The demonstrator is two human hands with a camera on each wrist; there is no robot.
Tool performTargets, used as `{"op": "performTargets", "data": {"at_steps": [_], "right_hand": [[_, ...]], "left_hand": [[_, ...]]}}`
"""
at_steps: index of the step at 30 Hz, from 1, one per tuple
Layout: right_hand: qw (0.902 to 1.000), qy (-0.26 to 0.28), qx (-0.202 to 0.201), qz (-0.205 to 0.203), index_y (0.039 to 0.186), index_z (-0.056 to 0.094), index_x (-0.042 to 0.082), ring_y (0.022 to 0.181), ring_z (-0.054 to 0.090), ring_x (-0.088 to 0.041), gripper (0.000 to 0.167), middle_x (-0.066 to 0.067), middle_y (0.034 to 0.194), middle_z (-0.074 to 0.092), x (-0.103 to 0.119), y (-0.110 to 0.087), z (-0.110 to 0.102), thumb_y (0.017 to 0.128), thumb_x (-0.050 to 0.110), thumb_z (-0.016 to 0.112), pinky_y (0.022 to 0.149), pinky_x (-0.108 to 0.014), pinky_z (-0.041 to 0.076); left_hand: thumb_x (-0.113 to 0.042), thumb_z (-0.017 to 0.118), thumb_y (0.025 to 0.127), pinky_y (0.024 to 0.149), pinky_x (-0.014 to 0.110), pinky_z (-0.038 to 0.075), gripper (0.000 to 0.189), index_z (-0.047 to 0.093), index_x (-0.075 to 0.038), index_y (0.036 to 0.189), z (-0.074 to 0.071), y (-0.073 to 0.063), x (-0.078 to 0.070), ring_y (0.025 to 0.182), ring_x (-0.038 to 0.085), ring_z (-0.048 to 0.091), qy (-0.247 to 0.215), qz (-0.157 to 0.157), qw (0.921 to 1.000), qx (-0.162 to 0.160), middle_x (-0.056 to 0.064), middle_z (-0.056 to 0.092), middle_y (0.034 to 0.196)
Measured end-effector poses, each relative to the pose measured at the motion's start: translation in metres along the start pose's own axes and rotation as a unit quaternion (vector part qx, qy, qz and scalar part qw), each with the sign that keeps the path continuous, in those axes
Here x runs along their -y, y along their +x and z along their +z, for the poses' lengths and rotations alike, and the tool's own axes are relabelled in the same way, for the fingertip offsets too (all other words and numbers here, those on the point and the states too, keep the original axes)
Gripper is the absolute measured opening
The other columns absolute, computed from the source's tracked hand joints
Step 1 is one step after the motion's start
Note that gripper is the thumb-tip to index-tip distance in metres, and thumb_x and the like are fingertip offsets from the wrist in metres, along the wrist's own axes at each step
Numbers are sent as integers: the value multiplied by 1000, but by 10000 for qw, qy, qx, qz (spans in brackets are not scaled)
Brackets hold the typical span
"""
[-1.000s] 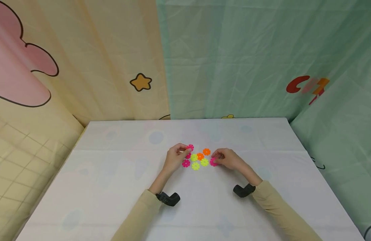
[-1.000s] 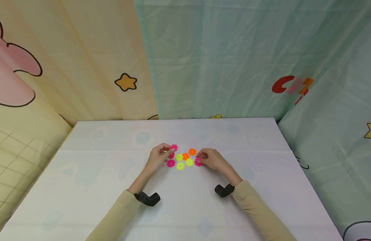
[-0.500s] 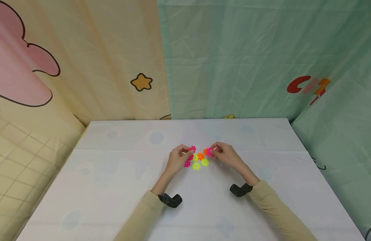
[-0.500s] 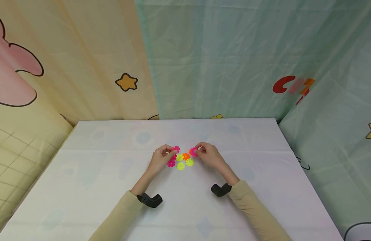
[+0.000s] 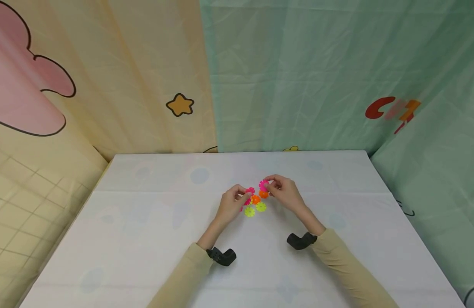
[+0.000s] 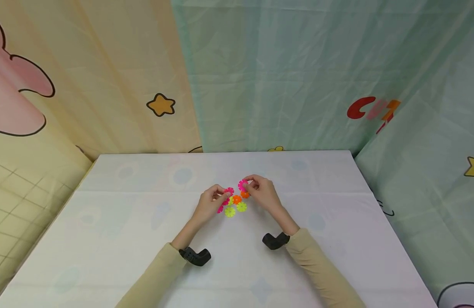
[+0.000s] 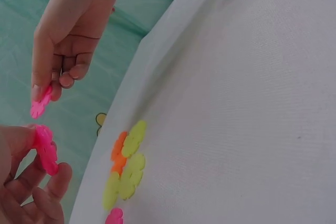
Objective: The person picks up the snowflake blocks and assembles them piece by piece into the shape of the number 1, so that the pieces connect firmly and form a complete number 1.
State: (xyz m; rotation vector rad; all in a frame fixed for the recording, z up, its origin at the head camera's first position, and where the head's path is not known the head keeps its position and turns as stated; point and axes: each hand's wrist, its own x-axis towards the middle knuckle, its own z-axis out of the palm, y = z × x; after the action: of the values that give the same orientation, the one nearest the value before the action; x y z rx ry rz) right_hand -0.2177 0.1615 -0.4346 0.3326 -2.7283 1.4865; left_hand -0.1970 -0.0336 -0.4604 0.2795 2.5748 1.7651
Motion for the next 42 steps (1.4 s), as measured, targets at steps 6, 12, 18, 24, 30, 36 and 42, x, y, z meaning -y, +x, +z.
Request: {"op": "performTargets", "data": {"at_steps": [6,12,18,24,30,36,42], "right_hand": [[9997,151,-133,-153,111,63,2,67,59,-36,23,-22,77,65,7,0,4,93,15,63,55,-22,47],[9989,313,-298,-157,114,64,3,63,57,-31,23,-17,72,63,10,0,7,93,11,62,54,-20,46],[9985,502,-181,-82,118,65,3,71,60,-43,27,-22,76,63,11,1,11,93,11,61,54,-20,47],[9984,526,-194,-81,116,66,3,69,60,-42,25,-19,73,63,10,0,14,92,12,63,56,-25,51],[9984,497,-255,-99,112,67,3,64,59,-35,23,-19,73,64,10,-2,17,91,12,64,55,-19,49],[9976,334,-542,-273,106,69,2,55,51,-16,19,-12,66,61,13,-4,20,89,7,64,50,-18,45],[9961,457,-678,-341,104,70,1,50,50,-12,19,-8,62,58,18,-5,19,87,4,63,47,-19,43]], "left_hand": [[-23,63,93,59,20,46,17,63,-7,95,3,-1,-2,75,14,55,184,35,9998,-29,8,68,95],[-24,63,93,65,22,48,15,63,-9,93,5,-3,-5,82,17,57,224,58,9997,-44,6,68,90],[-25,66,91,62,21,46,15,64,-10,88,6,-3,-6,78,15,57,525,152,9984,-129,5,68,84],[-23,67,90,58,20,45,14,64,-10,87,7,-3,-6,73,14,57,740,382,9963,-200,5,68,80],[-25,64,92,51,18,40,15,62,-11,89,8,-4,-5,66,11,53,1199,681,9901,-277,3,66,73],[-25,63,93,48,17,35,16,63,-9,90,10,-4,-5,56,9,44,1696,999,9793,-475,2,62,74],[-23,65,91,53,17,38,16,63,-7,89,12,-4,-5,60,9,45,2003,1345,9676,-745,3,62,75]]}}
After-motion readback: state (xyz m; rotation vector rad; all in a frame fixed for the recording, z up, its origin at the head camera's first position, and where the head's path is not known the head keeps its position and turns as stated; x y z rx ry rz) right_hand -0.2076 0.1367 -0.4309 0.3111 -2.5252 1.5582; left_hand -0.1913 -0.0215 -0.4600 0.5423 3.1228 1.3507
